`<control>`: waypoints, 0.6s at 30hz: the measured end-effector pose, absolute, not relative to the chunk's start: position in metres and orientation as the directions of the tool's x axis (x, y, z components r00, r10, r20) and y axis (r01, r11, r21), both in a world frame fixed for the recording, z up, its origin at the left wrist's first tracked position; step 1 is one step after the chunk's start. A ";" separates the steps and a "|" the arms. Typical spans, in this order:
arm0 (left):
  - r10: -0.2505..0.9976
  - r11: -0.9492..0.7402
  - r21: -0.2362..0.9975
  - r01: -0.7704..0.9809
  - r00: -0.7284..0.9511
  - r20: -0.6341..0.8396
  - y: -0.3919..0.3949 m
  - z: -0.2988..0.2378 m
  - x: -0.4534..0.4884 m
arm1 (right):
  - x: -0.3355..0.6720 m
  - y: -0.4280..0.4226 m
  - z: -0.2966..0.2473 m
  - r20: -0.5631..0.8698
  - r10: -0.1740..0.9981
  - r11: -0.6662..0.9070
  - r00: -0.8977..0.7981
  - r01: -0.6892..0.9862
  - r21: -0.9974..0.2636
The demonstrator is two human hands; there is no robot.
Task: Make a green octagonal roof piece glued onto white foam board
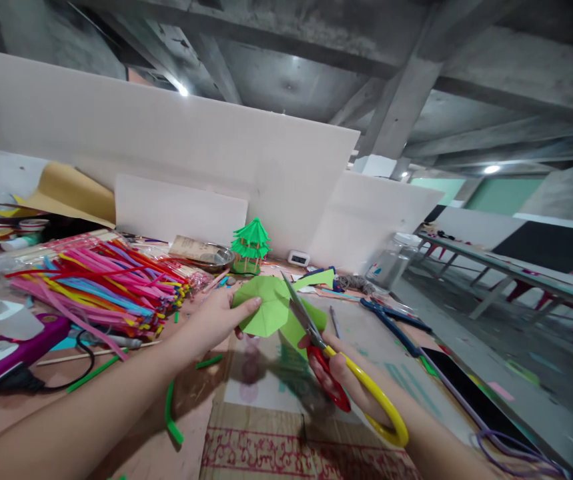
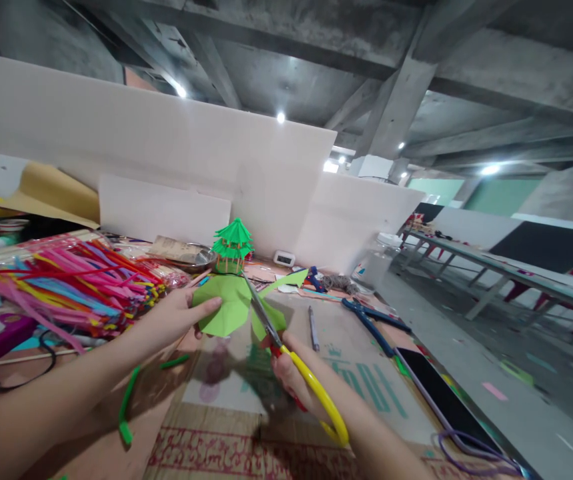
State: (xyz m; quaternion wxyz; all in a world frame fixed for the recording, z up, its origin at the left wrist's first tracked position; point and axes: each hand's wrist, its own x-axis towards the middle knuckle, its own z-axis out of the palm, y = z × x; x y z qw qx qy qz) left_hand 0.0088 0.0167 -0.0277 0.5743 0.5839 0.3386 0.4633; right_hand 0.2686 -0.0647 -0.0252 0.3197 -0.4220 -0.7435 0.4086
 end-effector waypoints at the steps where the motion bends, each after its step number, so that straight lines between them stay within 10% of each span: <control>1: 0.926 -0.133 0.985 -0.108 0.341 0.163 0.016 -0.026 0.007 | 0.268 -0.065 -0.027 0.116 0.886 0.300 -0.449 0.363 -0.882; 18: 0.924 -0.224 0.970 0.100 0.338 0.178 0.009 -0.011 -0.003 | 0.262 -0.066 -0.032 0.169 0.864 0.342 -0.475 0.308 -0.888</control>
